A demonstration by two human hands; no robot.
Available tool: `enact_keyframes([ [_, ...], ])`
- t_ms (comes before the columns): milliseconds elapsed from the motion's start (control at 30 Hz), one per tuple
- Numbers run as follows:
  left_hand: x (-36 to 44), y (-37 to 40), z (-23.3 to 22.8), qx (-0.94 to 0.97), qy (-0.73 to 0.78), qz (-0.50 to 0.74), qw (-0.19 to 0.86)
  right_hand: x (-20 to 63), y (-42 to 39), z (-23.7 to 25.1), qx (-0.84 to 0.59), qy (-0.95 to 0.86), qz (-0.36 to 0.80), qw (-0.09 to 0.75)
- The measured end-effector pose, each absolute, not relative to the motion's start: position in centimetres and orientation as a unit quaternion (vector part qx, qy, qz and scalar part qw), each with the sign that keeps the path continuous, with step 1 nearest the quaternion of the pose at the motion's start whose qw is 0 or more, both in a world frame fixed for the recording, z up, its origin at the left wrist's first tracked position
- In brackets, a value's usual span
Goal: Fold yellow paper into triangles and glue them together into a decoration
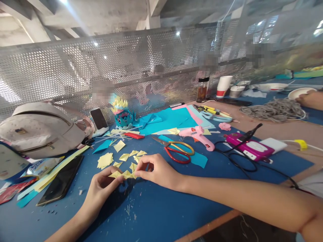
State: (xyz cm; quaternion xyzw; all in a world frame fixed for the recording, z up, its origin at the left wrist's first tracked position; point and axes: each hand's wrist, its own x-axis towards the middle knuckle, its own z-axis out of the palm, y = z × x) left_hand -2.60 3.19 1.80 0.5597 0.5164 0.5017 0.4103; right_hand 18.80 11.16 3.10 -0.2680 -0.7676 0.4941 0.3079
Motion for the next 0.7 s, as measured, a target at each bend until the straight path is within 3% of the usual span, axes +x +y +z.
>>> enact_keyframes([
  [700, -2.46, 3.33, 1.27, 0.504, 0.529, 0.515, 0.450, 18.06, 10.84, 2.31, -0.266, -0.758, 0.508, 0.310],
])
